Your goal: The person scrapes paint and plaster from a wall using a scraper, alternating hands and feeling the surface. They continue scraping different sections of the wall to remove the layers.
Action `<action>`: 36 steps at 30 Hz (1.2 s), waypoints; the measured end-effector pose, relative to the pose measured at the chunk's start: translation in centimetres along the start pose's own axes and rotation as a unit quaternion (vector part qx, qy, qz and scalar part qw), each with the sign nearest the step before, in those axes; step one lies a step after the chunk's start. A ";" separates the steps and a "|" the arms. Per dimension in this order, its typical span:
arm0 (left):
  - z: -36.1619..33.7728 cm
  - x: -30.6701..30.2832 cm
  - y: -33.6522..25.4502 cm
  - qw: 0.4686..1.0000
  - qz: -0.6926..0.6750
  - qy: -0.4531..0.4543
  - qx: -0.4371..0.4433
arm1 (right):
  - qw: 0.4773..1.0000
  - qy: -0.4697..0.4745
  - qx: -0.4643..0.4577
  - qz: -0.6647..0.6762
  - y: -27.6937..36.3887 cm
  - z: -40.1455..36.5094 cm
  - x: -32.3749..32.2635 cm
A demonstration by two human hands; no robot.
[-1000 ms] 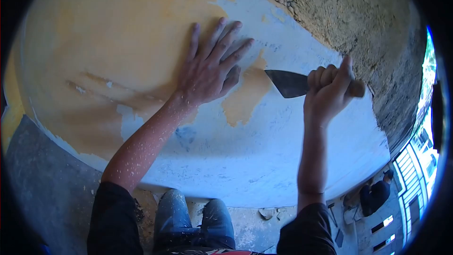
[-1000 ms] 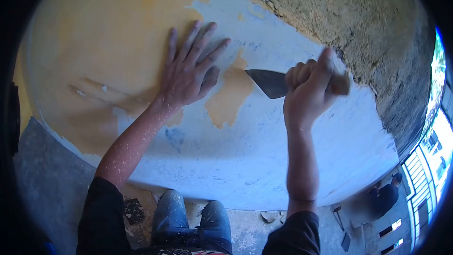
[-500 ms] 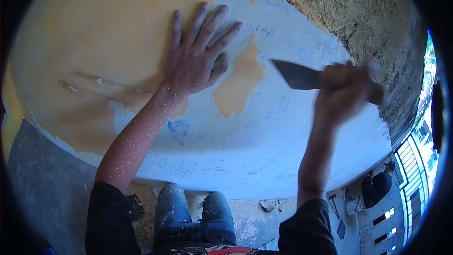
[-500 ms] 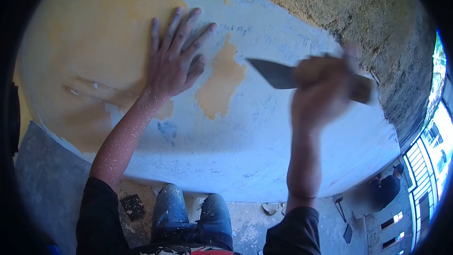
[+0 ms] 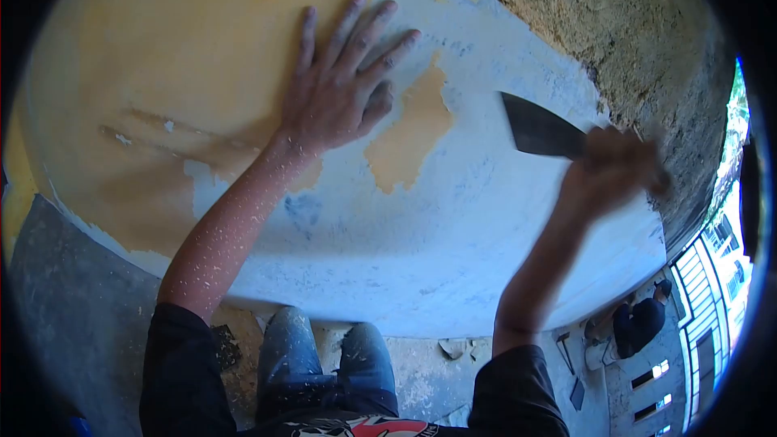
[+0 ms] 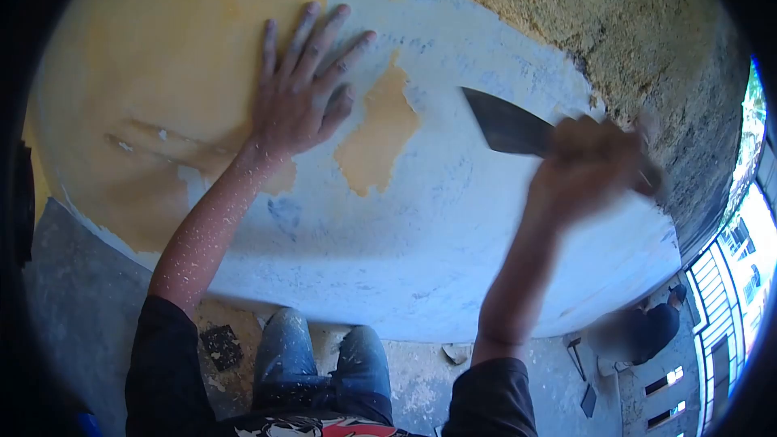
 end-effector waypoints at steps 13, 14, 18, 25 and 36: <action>-0.2 0.1 0.1 1.000 0.009 -0.011 -0.002 | 0.992 -0.009 -0.044 0.116 4.3 -0.8 -2.2; -0.3 0.2 0.1 1.000 0.013 -0.008 -0.004 | 0.994 0.091 -0.021 0.055 2.5 -1.6 -0.1; -0.3 0.3 0.2 1.000 0.016 0.002 0.000 | 0.993 -0.027 -0.113 -0.009 3.5 -2.3 -1.8; -0.5 0.0 0.3 1.000 -0.003 -0.009 0.011 | 0.992 -0.022 -0.048 0.118 1.4 -1.6 -5.5; -0.4 0.5 0.3 1.000 0.018 -0.017 0.010 | 0.991 0.093 0.095 0.033 -2.0 -4.0 0.3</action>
Point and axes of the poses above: each hand's wrist, its own z-axis towards the middle knuckle, its own x-axis out of the palm, y = z × x, the point moved 10 cm from there along z, towards the middle knuckle, and after that the axes turned 3 degrees about z, right-handed, at the moved point
